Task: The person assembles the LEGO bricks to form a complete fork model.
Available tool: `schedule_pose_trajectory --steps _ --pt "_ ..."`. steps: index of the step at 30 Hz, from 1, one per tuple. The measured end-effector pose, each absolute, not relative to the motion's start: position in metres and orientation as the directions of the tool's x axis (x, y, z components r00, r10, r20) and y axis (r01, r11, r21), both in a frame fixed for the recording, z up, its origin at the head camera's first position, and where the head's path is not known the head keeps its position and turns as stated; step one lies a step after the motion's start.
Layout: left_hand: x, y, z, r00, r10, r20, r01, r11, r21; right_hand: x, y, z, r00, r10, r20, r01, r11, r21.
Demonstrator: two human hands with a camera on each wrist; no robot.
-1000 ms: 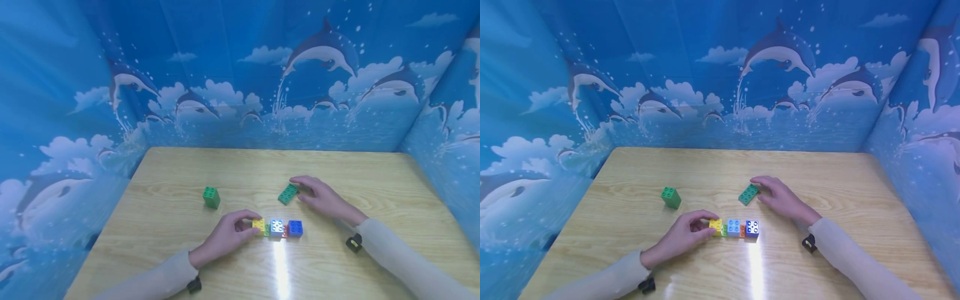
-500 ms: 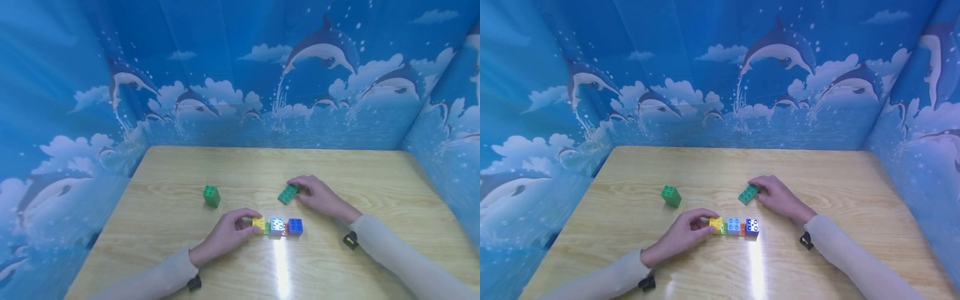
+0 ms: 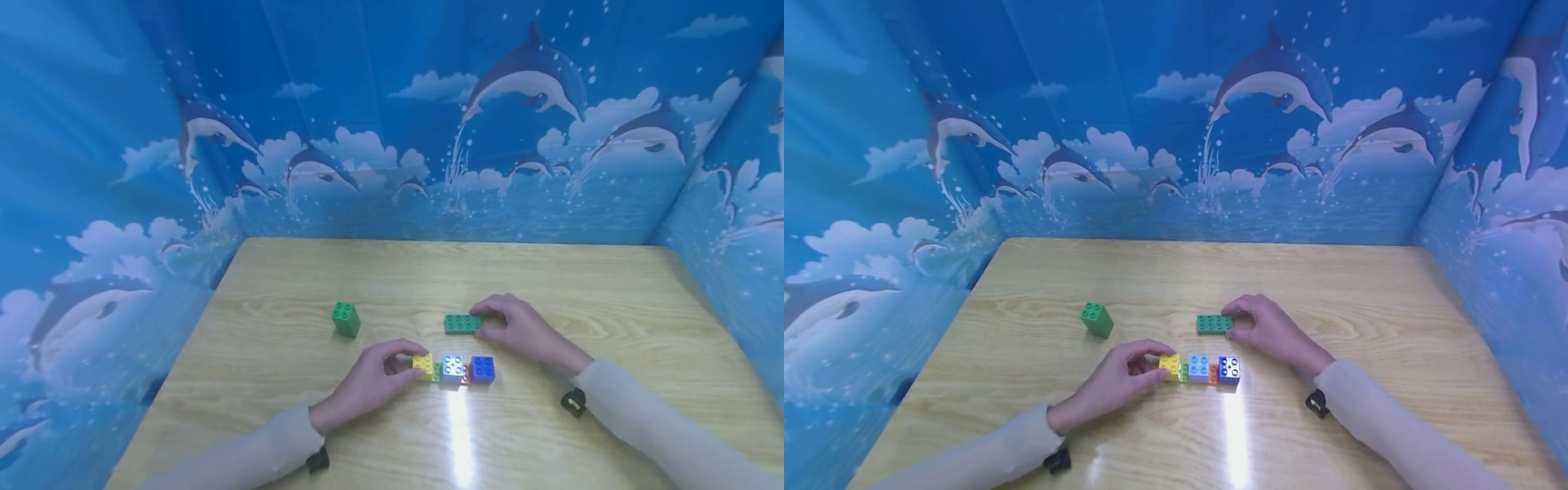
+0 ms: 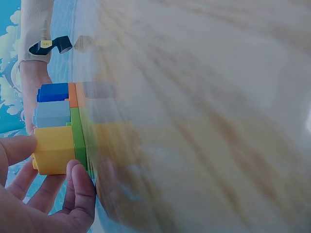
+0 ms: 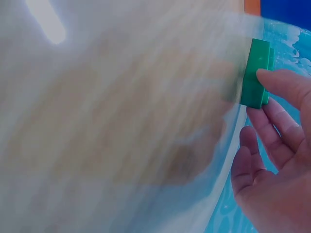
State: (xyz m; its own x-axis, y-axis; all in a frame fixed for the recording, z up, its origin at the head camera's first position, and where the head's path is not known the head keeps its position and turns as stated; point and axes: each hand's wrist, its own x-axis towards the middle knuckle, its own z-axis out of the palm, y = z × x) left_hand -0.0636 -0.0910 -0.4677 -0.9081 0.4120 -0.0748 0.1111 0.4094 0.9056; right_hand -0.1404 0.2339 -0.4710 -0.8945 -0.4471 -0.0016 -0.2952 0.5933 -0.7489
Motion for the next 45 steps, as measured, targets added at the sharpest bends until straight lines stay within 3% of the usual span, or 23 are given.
schedule_pose_trajectory --steps 30,38,45 --pt "-0.067 -0.092 -0.466 -0.904 0.420 -0.080 0.101 0.393 0.914 -0.125 0.213 -0.469 -0.867 -0.495 -0.067 -0.265 0.570 -0.778" --pt "-0.066 -0.091 -0.466 -0.909 0.409 -0.086 0.090 0.392 0.916 -0.116 0.220 -0.459 -0.882 -0.471 0.007 -0.294 0.540 -0.788" --pt "-0.066 -0.093 -0.470 -0.914 0.398 -0.081 0.081 0.374 0.924 -0.087 0.230 -0.450 -0.904 -0.422 0.068 -0.300 0.511 -0.806"
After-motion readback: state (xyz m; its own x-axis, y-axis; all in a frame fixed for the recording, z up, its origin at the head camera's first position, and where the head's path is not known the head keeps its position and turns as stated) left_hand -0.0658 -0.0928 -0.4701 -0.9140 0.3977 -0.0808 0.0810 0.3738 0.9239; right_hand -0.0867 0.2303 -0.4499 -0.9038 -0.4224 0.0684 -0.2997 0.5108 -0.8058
